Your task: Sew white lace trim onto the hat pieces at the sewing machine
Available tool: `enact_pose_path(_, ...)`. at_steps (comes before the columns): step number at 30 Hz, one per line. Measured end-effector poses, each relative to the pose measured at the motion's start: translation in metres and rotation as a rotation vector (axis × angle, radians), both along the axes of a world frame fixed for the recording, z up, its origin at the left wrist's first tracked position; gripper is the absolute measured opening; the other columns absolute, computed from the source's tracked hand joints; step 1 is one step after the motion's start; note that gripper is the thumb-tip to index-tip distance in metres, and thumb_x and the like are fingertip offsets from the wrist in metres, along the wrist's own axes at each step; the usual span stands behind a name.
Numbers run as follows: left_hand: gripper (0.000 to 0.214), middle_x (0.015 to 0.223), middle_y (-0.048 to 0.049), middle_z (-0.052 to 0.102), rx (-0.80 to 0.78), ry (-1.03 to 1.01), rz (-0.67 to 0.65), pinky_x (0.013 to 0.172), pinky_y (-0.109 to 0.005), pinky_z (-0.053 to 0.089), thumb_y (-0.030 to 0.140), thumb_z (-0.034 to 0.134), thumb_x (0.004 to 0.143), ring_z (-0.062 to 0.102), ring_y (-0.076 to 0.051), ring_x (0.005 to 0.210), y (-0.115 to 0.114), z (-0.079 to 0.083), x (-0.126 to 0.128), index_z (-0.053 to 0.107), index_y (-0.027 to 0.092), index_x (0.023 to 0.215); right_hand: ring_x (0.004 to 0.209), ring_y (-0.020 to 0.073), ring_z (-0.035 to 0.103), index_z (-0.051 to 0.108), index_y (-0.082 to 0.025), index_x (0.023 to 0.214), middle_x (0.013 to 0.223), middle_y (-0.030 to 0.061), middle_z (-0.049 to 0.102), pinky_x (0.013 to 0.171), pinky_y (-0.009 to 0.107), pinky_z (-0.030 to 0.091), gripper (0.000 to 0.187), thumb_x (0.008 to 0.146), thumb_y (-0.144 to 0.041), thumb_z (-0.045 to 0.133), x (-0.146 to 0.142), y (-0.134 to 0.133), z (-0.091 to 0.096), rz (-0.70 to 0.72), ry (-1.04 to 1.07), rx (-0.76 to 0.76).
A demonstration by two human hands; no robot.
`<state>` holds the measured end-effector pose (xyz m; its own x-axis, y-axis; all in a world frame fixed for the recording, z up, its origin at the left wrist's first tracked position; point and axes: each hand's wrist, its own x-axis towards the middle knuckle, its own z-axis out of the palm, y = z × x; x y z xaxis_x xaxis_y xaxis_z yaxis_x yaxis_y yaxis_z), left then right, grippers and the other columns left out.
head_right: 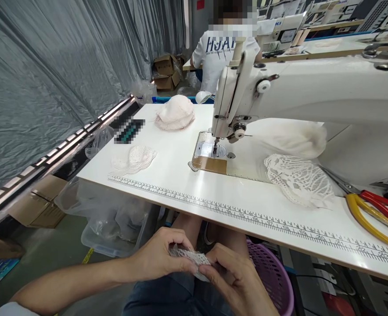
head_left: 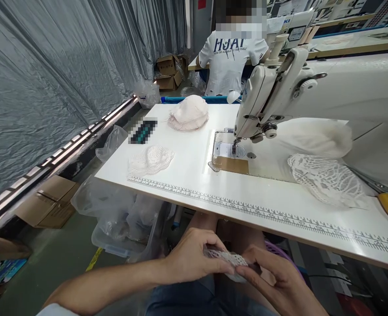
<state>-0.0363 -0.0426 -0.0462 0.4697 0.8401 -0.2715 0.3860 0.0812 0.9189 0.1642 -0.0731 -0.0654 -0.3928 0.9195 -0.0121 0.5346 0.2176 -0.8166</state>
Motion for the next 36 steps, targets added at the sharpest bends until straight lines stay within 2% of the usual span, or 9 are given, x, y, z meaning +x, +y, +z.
enact_pose_path(3,0.021,0.070,0.0004,0.060,0.047,-0.047,0.024,0.057,-0.019,0.034,0.033,0.078,0.066,0.052,-0.010,0.065,-0.002,-0.001,0.002,0.072,0.014,0.074,0.060,0.0132,0.054,0.058,-0.021,0.071,0.064,-0.0008,0.059,0.054,0.021,0.040,0.029,0.091,-0.040,0.048,0.004,0.000,-0.006,0.032,-0.021,0.015)
enact_pose_path(9,0.016,0.070,-0.0009,0.060,0.089,-0.072,0.047,0.058,-0.020,0.036,0.029,0.075,0.069,0.054,-0.011,0.067,-0.004,-0.001,0.005,0.072,0.014,0.073,0.067,0.0147,0.056,0.057,-0.020,0.071,0.070,0.0004,0.060,0.060,0.022,0.041,0.031,0.091,-0.041,0.048,0.005,0.002,-0.005,0.013,0.022,-0.108)
enact_pose_path(17,0.014,0.069,-0.0007,0.058,-0.165,-0.174,0.048,0.056,-0.018,0.036,0.024,0.075,0.067,0.051,-0.009,0.063,0.008,0.008,0.003,0.072,0.012,0.071,0.065,0.0138,0.050,0.062,-0.020,0.073,0.067,-0.0012,0.055,0.059,0.021,0.039,0.033,0.086,-0.048,0.053,-0.004,0.010,0.006,0.026,0.264,-0.407)
enact_pose_path(22,0.014,0.068,-0.0004,0.058,-0.258,-0.179,0.103,0.057,-0.018,0.037,0.023,0.074,0.066,0.051,-0.009,0.063,0.010,0.011,0.001,0.071,0.011,0.071,0.064,0.0133,0.047,0.059,-0.019,0.072,0.066,-0.0015,0.052,0.059,0.021,0.038,0.033,0.086,-0.048,0.051,-0.006,0.010,0.009,-0.009,0.272,-0.476)
enact_pose_path(25,0.012,0.068,-0.0002,0.058,-0.190,-0.153,0.075,0.057,-0.018,0.037,0.023,0.072,0.068,0.051,-0.009,0.063,0.016,0.027,-0.004,0.071,0.011,0.070,0.061,0.0120,0.045,0.051,-0.019,0.067,0.063,-0.0027,0.047,0.056,0.020,0.037,0.036,0.087,-0.049,0.050,-0.009,0.010,0.017,-0.019,0.253,-0.404)
enact_pose_path(28,0.013,0.069,-0.0008,0.059,-0.017,-0.086,-0.022,0.057,-0.018,0.038,0.025,0.070,0.070,0.052,-0.009,0.064,0.045,0.055,-0.009,0.071,0.012,0.070,0.059,0.0120,0.045,0.044,-0.020,0.065,0.062,-0.0029,0.044,0.052,0.020,0.037,0.037,0.089,-0.049,0.045,-0.017,0.029,0.031,-0.019,0.174,-0.180)
enact_pose_path(31,0.016,0.073,-0.0018,0.062,0.182,0.053,-0.158,0.061,-0.019,0.040,0.028,0.067,0.073,0.056,-0.012,0.070,0.103,0.079,-0.006,0.071,0.013,0.074,0.055,0.0120,0.045,0.036,-0.021,0.061,0.058,-0.0029,0.043,0.049,0.021,0.035,0.042,0.092,-0.049,0.034,-0.024,0.072,0.040,-0.045,0.020,0.047)
enact_pose_path(33,0.021,0.080,-0.0019,0.065,0.182,0.197,-0.284,0.059,-0.019,0.039,0.034,0.064,0.075,0.057,-0.012,0.072,0.150,0.084,0.002,0.070,0.015,0.081,0.049,0.0121,0.042,0.029,-0.021,0.057,0.051,-0.0031,0.041,0.046,0.022,0.031,0.046,0.093,-0.050,0.030,-0.020,0.107,0.039,-0.094,-0.111,0.142)
enact_pose_path(36,0.018,0.076,-0.0026,0.066,0.195,0.297,-0.325,0.059,-0.020,0.040,0.030,0.069,0.070,0.059,-0.014,0.073,0.212,0.074,0.021,0.071,0.013,0.078,0.047,0.0149,0.046,0.034,-0.022,0.056,0.049,-0.0015,0.047,0.046,0.025,0.028,0.044,0.091,-0.048,0.035,0.003,0.149,0.030,-0.192,-0.226,0.226)
